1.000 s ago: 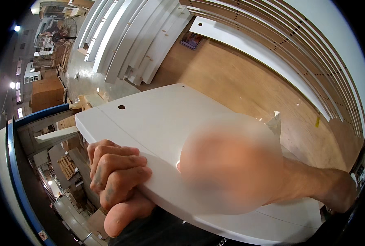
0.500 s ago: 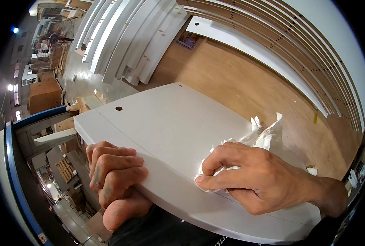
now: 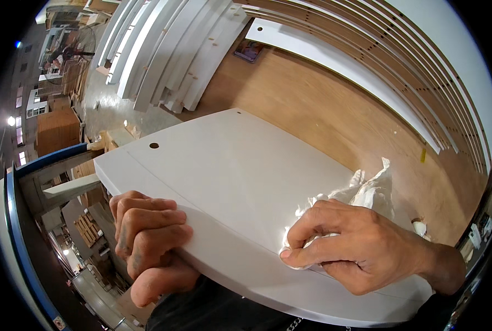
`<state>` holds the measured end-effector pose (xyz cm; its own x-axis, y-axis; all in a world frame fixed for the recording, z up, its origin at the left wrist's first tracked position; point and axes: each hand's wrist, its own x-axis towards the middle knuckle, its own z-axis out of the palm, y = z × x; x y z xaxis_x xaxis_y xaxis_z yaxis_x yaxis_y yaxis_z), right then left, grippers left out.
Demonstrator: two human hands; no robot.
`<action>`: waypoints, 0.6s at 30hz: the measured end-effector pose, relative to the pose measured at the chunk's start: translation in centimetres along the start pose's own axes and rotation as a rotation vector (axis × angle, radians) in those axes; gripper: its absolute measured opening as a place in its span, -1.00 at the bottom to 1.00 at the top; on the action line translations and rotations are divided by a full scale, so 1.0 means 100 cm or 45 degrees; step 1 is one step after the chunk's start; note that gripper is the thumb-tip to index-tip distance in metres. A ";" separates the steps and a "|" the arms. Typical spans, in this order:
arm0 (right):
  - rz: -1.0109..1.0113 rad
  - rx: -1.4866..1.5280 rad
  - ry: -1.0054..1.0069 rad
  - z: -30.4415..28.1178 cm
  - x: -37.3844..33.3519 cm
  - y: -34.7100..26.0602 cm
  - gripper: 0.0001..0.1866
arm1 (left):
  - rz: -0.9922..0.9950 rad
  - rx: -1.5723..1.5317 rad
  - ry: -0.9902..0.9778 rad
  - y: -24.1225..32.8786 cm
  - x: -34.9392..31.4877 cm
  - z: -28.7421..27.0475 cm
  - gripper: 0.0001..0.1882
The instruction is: The person wipes a wooden board with a cloth, applies glue to the edge of boards using a squeeze bag, and then stacks the boards on a table.
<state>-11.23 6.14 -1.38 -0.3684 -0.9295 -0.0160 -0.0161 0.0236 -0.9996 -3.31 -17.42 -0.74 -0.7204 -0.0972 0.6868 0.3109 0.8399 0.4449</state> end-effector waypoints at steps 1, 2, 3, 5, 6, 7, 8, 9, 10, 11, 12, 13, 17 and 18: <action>0.007 0.012 0.004 0.000 -0.002 0.000 -0.69 | 0.001 0.008 0.003 0.000 -0.001 0.000 -0.15; 0.007 0.025 -0.006 -0.001 -0.003 0.000 -0.69 | 0.003 0.015 0.005 0.000 -0.001 0.000 -0.15; 0.008 0.038 -0.015 -0.001 -0.005 0.001 -0.68 | -0.001 0.027 -0.003 -0.001 -0.001 0.000 -0.16; 0.006 0.073 -0.024 -0.004 -0.011 0.002 -0.68 | -0.013 0.039 -0.020 0.000 0.000 0.002 -0.17; -0.002 0.094 -0.023 -0.004 -0.014 0.002 -0.69 | 0.011 0.073 -0.044 0.000 0.001 0.001 -0.20; -0.002 0.107 -0.013 -0.005 -0.019 0.002 -0.69 | 0.021 0.076 -0.041 0.000 0.001 0.001 -0.22; -0.027 0.101 -0.015 -0.005 -0.025 0.003 -0.70 | 0.028 0.057 -0.040 -0.001 -0.002 0.004 -0.23; -0.053 0.093 -0.012 -0.006 -0.028 0.004 -0.72 | 0.038 0.034 -0.040 -0.003 -0.004 0.006 -0.25; -0.051 0.083 0.003 -0.007 -0.032 0.004 -0.73 | 0.072 0.024 -0.164 -0.007 -0.001 -0.001 -0.29; -0.021 0.109 -0.027 -0.008 -0.043 0.003 -0.76 | 0.109 -0.103 -0.260 -0.011 -0.003 -0.004 -0.32; 0.025 0.130 -0.046 -0.006 -0.052 0.003 -0.78 | 0.129 -0.073 -0.373 -0.012 -0.003 -0.013 -0.34; 0.075 0.144 -0.067 -0.007 -0.062 -0.001 -0.79 | 0.091 -0.035 -0.337 -0.007 -0.008 -0.016 -0.36; 0.428 0.016 -0.296 -0.038 -0.108 -0.019 -0.76 | 0.264 -0.176 -0.071 -0.022 -0.012 -0.021 -0.43; 0.496 -0.069 -0.238 -0.039 -0.124 -0.027 -0.71 | 0.181 -0.279 0.171 -0.016 -0.016 -0.016 -0.45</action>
<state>-10.23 19.04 1.63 -0.1821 -0.8978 -0.4009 0.0403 0.4005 -0.9154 -1.64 -19.43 -1.65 -0.5761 -0.0689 0.8144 0.5398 0.7161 0.4425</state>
